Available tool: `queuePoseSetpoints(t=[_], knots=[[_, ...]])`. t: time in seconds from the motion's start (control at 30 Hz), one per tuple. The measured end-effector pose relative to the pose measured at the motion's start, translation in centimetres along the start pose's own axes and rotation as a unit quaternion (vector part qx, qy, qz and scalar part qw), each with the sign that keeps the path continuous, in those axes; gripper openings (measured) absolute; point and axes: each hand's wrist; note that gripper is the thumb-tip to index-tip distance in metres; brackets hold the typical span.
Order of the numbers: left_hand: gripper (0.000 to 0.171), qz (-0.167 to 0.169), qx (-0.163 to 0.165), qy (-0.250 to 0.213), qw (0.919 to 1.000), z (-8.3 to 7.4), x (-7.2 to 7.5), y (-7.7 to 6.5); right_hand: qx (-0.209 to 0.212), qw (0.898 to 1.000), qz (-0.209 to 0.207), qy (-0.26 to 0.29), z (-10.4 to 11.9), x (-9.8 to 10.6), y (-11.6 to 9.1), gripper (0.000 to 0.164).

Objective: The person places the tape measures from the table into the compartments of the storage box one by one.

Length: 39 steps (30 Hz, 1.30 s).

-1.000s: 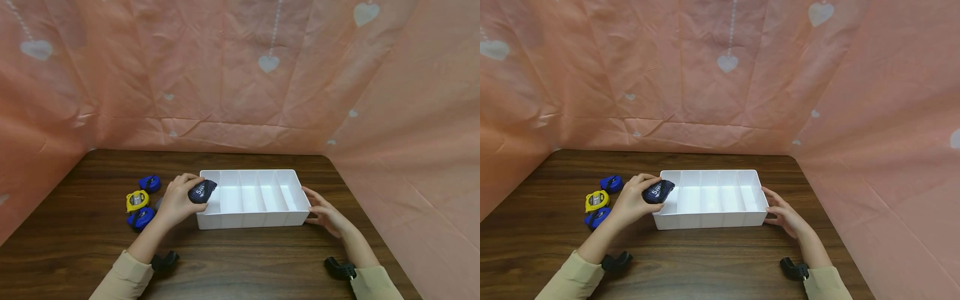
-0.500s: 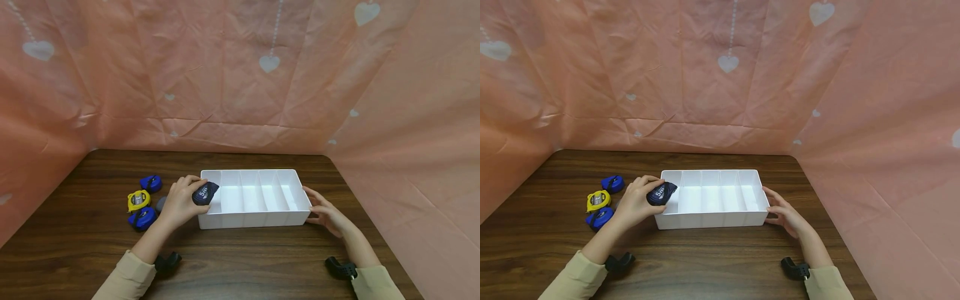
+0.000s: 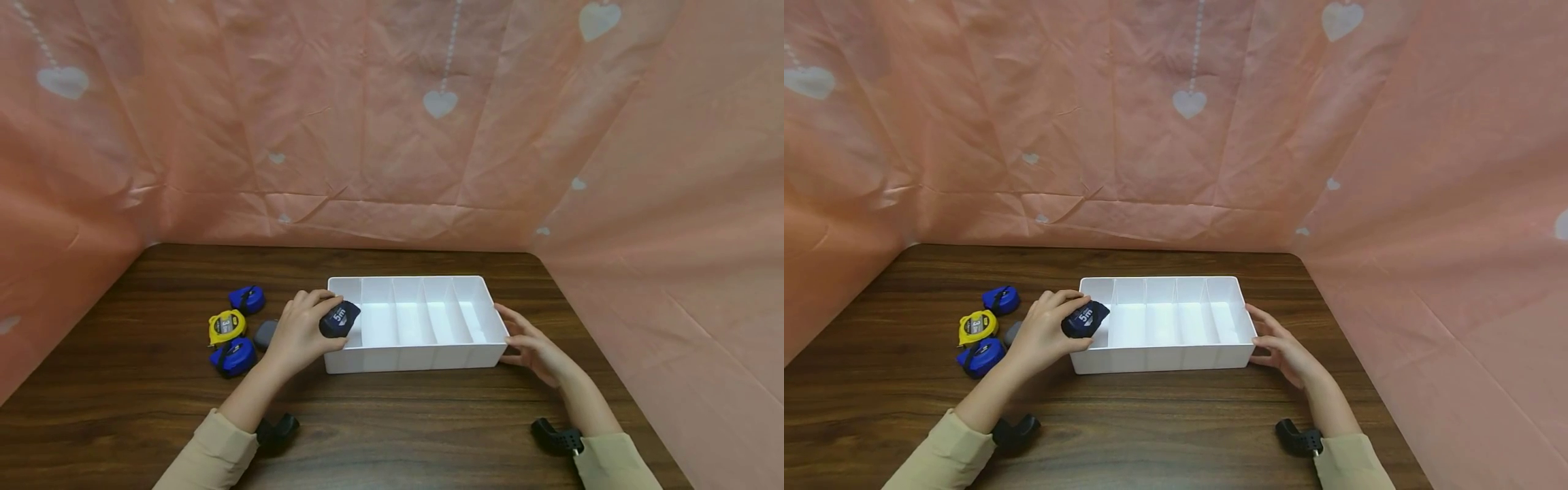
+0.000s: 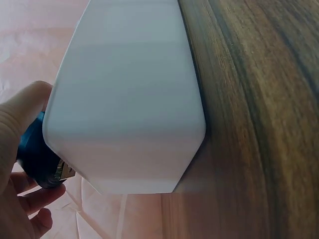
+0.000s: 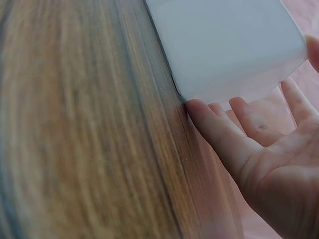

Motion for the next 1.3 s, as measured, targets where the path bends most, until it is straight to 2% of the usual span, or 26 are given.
queuePoseSetpoints(t=[0.5,0.83,1.1,1.3], knots=[[0.071,0.029,-0.005,-0.004,0.9996,0.0,0.4,0.0,0.003,1.0,0.002,-0.002,0.0,-0.1,-0.1,0.065],[0.064,0.062,-0.018,-0.021,0.9977,0.1,1.1,0.0,0.004,1.0,0.004,-0.002,0.0,0.0,-0.1,0.065],[0.057,0.056,-0.034,-0.017,0.9977,-0.1,1.3,0.0,0.006,1.0,0.004,-0.006,0.1,0.0,-0.1,0.065],[0.055,0.049,-0.035,0.009,0.9982,-0.6,1.3,-0.2,0.004,1.0,0.004,-0.003,0.1,0.0,-0.2,0.064]])
Point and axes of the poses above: each hand's wrist, its own y-axis towards the middle knuckle, its own x-axis out of the back of the hand, z = x × y, and after that the axes turned 4 degrees about x, right-handed
